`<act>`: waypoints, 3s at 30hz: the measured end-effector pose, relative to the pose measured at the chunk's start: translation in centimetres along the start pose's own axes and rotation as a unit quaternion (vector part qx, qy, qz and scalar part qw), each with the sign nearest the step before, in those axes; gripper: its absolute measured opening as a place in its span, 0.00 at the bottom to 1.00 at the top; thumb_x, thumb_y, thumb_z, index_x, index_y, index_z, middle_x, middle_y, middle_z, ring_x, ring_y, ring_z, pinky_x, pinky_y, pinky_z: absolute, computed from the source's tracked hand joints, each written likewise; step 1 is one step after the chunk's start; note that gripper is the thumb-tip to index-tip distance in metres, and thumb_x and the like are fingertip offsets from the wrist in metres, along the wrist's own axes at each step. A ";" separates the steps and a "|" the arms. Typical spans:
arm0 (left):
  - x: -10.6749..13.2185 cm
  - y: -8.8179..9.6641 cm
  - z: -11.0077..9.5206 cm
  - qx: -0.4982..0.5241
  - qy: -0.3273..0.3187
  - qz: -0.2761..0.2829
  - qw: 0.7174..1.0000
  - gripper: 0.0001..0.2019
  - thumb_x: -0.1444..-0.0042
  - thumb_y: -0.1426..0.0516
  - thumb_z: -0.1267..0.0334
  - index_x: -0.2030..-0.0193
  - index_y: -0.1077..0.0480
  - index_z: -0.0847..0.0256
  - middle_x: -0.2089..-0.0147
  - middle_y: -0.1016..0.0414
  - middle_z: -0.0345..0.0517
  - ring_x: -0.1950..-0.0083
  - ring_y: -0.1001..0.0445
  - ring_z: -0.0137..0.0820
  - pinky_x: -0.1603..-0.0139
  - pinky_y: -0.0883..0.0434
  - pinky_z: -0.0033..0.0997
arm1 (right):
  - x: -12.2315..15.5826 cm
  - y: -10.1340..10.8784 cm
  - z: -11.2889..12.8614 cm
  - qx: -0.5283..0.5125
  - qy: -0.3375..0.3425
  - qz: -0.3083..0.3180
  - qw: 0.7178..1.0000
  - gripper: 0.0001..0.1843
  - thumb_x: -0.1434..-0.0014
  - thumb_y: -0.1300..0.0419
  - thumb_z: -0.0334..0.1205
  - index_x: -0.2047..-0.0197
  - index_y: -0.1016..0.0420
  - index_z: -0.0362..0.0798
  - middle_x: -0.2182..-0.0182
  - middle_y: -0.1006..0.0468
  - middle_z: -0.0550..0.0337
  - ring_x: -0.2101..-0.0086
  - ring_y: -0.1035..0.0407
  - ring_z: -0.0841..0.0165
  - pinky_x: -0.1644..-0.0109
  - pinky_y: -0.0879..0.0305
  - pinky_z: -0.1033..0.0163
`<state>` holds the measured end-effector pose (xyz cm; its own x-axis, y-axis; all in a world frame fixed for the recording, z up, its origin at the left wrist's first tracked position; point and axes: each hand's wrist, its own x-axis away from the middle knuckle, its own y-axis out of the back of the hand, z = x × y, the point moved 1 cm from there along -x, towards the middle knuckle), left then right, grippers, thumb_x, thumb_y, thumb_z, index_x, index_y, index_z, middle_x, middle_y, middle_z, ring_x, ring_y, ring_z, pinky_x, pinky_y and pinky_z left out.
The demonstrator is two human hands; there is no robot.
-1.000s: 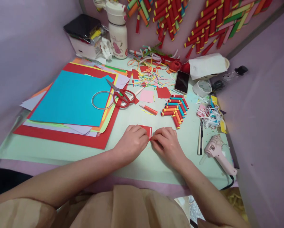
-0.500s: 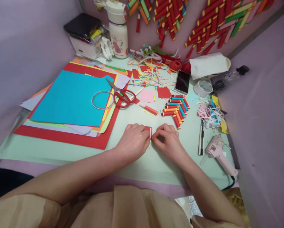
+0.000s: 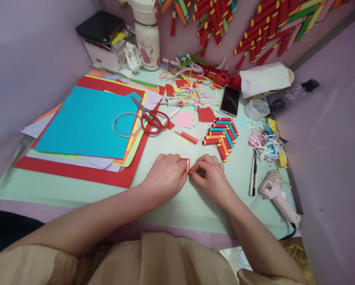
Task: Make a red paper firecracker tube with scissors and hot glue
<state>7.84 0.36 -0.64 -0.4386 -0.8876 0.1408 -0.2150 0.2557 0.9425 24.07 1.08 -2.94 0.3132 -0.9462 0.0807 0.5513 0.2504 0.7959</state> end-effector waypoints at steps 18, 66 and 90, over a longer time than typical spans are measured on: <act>-0.5 -0.1 0.0 0.004 0.020 0.006 1.000 0.10 0.38 0.51 0.67 0.66 0.29 0.62 0.64 0.27 0.47 0.61 0.29 0.37 0.61 0.38 0.37 | 0.0 -0.3 -0.2 0.000 0.007 -0.032 0.999 0.04 0.46 0.38 0.36 0.72 0.28 0.52 0.67 0.29 0.63 0.60 0.37 0.65 0.54 0.48 0.57; -0.4 -0.3 0.7 0.057 0.000 -0.028 0.998 0.11 0.38 0.52 0.67 0.64 0.28 0.60 0.66 0.28 0.46 0.60 0.28 0.36 0.61 0.37 0.35 | 0.5 -0.7 0.0 0.021 0.021 -0.056 0.998 0.07 0.42 0.41 0.37 0.72 0.31 0.50 0.70 0.30 0.62 0.62 0.39 0.66 0.59 0.50 0.59; 0.5 -1.4 0.8 0.001 -0.043 -0.121 0.992 0.10 0.38 0.49 0.66 0.63 0.26 0.58 0.60 0.26 0.46 0.54 0.33 0.36 0.50 0.43 0.44 | 0.7 0.0 -0.1 0.080 0.127 -0.080 0.985 0.04 0.40 0.41 0.39 0.65 0.25 0.54 0.64 0.24 0.61 0.59 0.37 0.63 0.55 0.50 0.54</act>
<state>7.19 -0.10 -2.13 -0.4473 -0.8867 -0.1171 -0.3249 0.0392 0.9449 24.40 0.50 -2.96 0.4270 -0.8839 -0.1907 0.4874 0.0473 0.8719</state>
